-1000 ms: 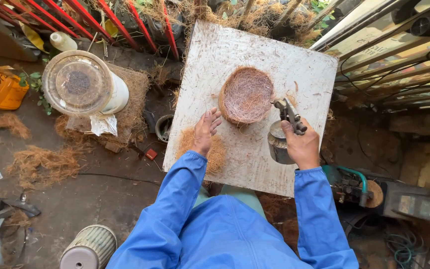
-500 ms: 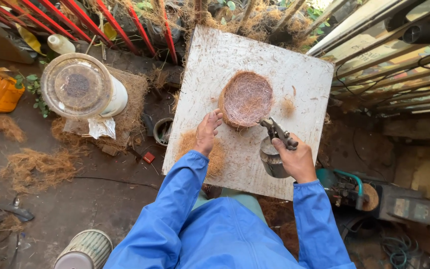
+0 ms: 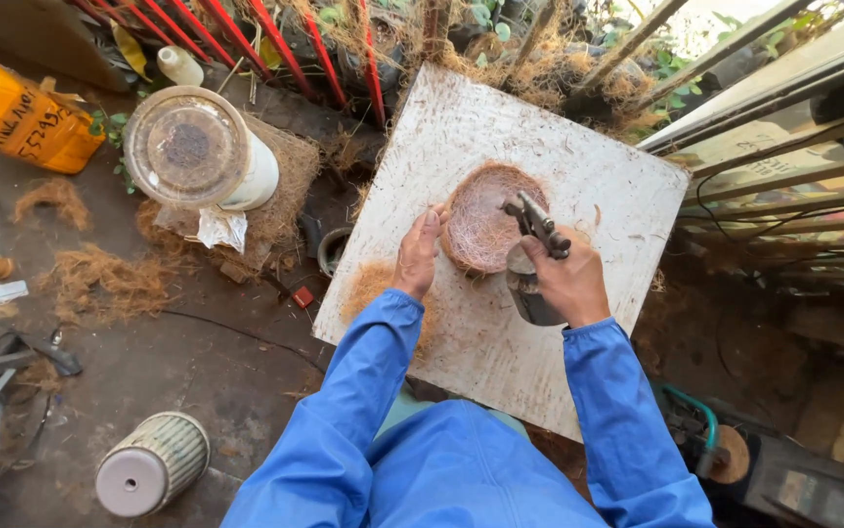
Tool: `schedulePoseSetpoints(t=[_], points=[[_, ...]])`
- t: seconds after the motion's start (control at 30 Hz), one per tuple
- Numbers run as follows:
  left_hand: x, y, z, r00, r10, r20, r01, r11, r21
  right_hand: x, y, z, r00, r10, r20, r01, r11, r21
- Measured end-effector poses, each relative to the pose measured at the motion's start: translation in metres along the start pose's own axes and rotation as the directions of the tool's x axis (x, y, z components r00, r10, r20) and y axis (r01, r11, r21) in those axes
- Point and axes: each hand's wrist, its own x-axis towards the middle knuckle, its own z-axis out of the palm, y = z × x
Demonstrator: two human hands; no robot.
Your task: The person presses loose coconut fiber into a circular mold on a workbench to form a bowl shape. They then use a spray gun to apply a liquid to the fiber and a hairdryer to dry it, completing the shaping process.
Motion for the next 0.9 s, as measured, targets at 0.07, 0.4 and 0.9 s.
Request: schedulePoseSetpoints(t=[0.07, 0.4, 0.9], points=[[-0.006, 0.003, 0.003, 1.000, 0.001, -0.013, -0.001, 1.000, 0.001, 0.001, 0.013, -0.005, 0.999, 0.041, -0.001, -0.041, 0.999, 0.032], [-0.021, 0.050, 0.053, 0.985, 0.157, -0.072, -0.136, 0.964, 0.230, -0.010, 0.073, -0.066, 0.948, 0.311, -0.067, -0.300, 0.944, 0.134], [0.080, 0.218, 0.256, 0.523, 0.790, 0.320, -0.851, 0.466, 0.242, 0.057, 0.028, -0.248, 0.910, -0.119, -0.397, 0.351, 0.730, 0.587]])
